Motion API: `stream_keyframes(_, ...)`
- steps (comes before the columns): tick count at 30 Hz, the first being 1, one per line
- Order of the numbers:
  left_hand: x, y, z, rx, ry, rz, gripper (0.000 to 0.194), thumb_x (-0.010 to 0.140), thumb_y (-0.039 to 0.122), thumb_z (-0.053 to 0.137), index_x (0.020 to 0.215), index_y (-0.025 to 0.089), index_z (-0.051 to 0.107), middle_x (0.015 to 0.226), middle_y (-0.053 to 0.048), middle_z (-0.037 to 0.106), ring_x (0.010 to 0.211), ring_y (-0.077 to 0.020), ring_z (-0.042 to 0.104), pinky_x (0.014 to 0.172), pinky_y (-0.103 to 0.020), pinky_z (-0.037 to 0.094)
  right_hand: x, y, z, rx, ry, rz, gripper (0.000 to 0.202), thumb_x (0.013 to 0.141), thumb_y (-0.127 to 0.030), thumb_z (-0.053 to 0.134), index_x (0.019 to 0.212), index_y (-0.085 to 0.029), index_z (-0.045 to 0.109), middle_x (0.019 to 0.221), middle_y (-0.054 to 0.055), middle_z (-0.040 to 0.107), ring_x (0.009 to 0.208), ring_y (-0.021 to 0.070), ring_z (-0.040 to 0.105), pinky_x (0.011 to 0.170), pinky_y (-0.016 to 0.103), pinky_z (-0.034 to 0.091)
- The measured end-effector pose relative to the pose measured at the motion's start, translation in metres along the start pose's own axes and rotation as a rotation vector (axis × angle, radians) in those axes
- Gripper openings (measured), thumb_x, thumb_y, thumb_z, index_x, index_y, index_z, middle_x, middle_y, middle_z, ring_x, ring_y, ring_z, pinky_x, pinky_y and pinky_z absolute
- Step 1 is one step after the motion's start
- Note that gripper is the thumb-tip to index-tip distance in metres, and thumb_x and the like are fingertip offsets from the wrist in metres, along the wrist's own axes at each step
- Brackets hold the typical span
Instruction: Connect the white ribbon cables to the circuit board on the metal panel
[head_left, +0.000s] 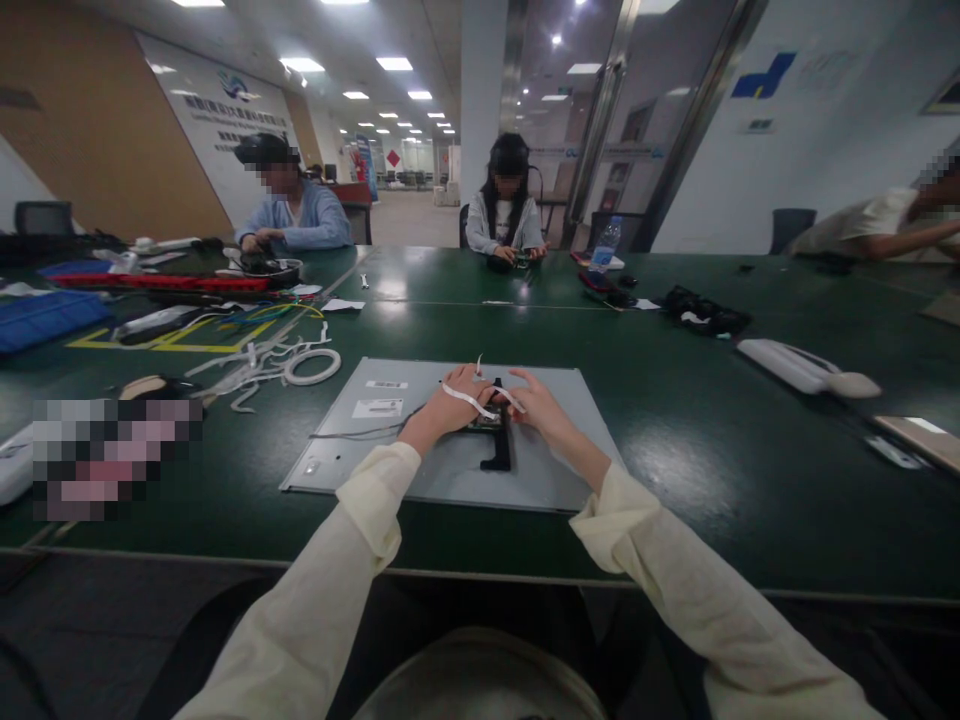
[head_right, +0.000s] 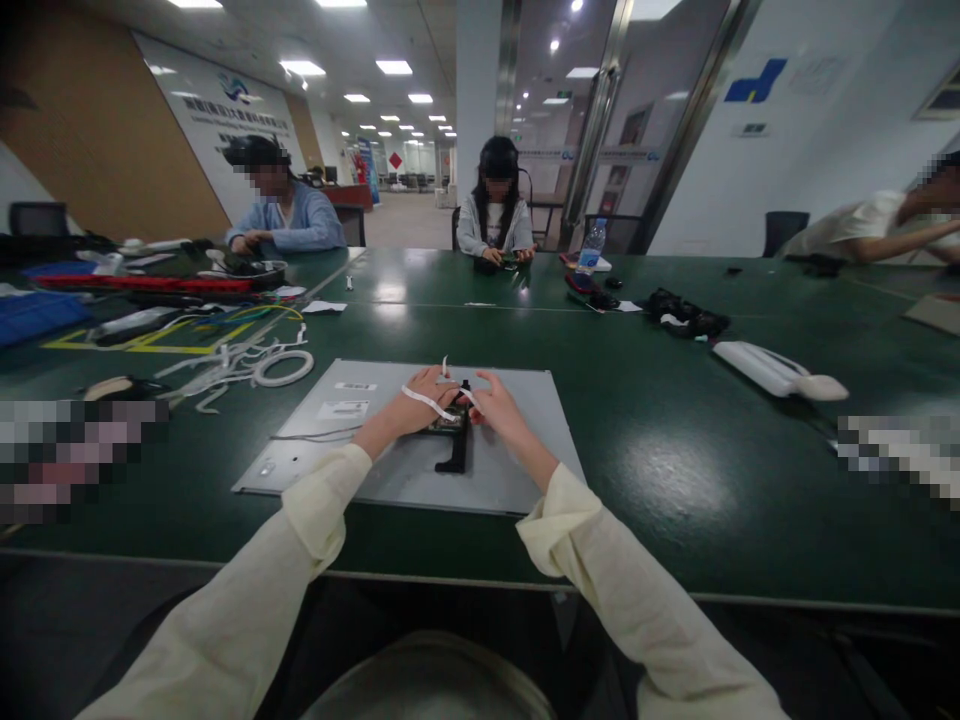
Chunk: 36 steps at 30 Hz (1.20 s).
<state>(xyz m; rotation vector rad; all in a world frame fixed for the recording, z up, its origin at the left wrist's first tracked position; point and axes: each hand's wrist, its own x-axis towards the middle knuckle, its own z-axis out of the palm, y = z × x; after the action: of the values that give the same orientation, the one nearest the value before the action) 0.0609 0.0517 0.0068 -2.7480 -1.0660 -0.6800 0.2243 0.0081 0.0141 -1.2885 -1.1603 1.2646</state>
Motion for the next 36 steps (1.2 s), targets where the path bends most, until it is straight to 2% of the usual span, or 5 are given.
stream_keyframes(4,0.000,-0.002,0.003,0.027,-0.007,-0.008,0.032,0.091,0.027,0.033,0.105,0.016,0.060,0.108,-0.012,0.053,0.103,-0.0218,0.048,0.091,-0.037,0.038,-0.003,-0.008,0.000,0.012,0.008,0.064,0.053,0.071,-0.020,0.049,0.124,-0.019,0.039,0.079,0.004,0.066,0.049,0.0089,0.051,0.048,0.021,0.045)
stream_keyframes(20,-0.001,-0.003,0.002,0.022,-0.012,-0.006,0.030,0.090,0.026,0.034,0.107,0.016,0.057,0.103,-0.011,0.054,0.100,-0.0213,0.050,0.090,-0.037,0.039,-0.004,-0.016,0.000,-0.015,0.011,0.088,0.036,0.072,-0.016,0.048,0.108,-0.016,0.050,0.076,0.005,0.066,0.054,0.0101,0.057,0.056,0.024,0.049)
stream_keyframes(25,-0.002,-0.003,0.001,-0.046,0.099,-0.082,0.035,0.088,0.025,0.038,0.120,0.014,0.045,0.112,-0.014,0.048,0.109,-0.0233,0.046,0.094,-0.041,0.038,-0.002,-0.011,0.000,0.007,0.004,-0.047,0.038,0.073,-0.029,0.051,0.110,-0.018,0.049,0.080,0.004,0.066,0.064,0.0110,0.059,0.062,0.024,0.049)
stream_keyframes(30,-0.004,-0.002,0.002,-0.104,0.072,-0.129,0.045,0.084,0.023,0.044,0.127,0.013,0.036,0.115,-0.016,0.044,0.108,-0.0251,0.048,0.093,-0.041,0.039,-0.002,0.001,-0.001,-0.018,-0.048,-0.163,0.047,0.065,-0.029,0.059,0.109,-0.019,0.046,0.082,0.002,0.065,0.073,0.0125,0.060,0.067,0.024,0.047)
stream_keyframes(36,-0.004,0.001,-0.002,-0.121,0.051,-0.179,0.055,0.081,0.021,0.047,0.132,0.012,0.029,0.122,-0.018,0.038,0.109,-0.0266,0.048,0.089,-0.040,0.041,-0.003,0.003,-0.002,0.027,-0.028,-0.172,0.036,0.068,-0.029,0.055,0.102,-0.019,0.049,0.077,0.002,0.064,0.072,0.0135,0.060,0.068,0.026,0.047)
